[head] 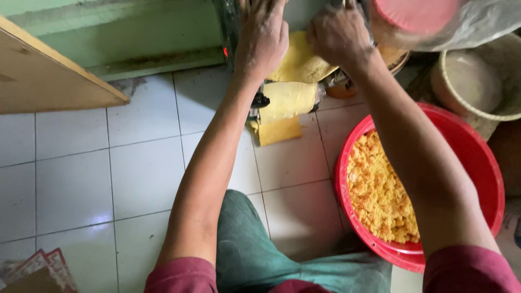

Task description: The person sits on the floor and feeds yellow dough through a manual roller machine, guiding the sheet as it passes between the rollers. They fold the flattened sheet, place it back into the machine, and repeat the rolling, with a red basin of dough pieces beside them.

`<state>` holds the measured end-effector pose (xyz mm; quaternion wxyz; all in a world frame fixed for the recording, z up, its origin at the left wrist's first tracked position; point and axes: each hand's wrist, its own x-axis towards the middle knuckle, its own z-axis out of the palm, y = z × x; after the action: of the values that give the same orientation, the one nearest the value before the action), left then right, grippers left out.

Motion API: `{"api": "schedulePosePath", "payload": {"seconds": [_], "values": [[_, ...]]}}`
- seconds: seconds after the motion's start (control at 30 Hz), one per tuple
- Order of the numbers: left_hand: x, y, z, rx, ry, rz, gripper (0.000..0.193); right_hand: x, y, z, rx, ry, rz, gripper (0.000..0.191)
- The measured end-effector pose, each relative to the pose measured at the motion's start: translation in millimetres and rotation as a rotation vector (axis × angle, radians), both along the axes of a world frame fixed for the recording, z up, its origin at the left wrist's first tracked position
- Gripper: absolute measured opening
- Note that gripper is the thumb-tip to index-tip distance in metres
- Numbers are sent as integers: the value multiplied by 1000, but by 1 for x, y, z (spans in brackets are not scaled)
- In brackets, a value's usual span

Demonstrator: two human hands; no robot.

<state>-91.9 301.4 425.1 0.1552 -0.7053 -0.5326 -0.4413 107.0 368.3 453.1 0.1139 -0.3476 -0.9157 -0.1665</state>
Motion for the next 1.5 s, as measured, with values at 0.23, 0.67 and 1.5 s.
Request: {"api": "schedulePosePath", "payload": {"seconds": [0.23, 0.67, 1.5], "values": [[-23, -47, -48, 189, -1208, -387, 35, 58, -117, -32, -97, 936, 94, 11], [48, -110, -347, -646, -635, 202, 87, 45, -84, -326, -1052, 1235, -489, 74], [50, -180, -93, -384, 180, -161, 23, 100, -151, -85, -223, 224, 145, 31]]}}
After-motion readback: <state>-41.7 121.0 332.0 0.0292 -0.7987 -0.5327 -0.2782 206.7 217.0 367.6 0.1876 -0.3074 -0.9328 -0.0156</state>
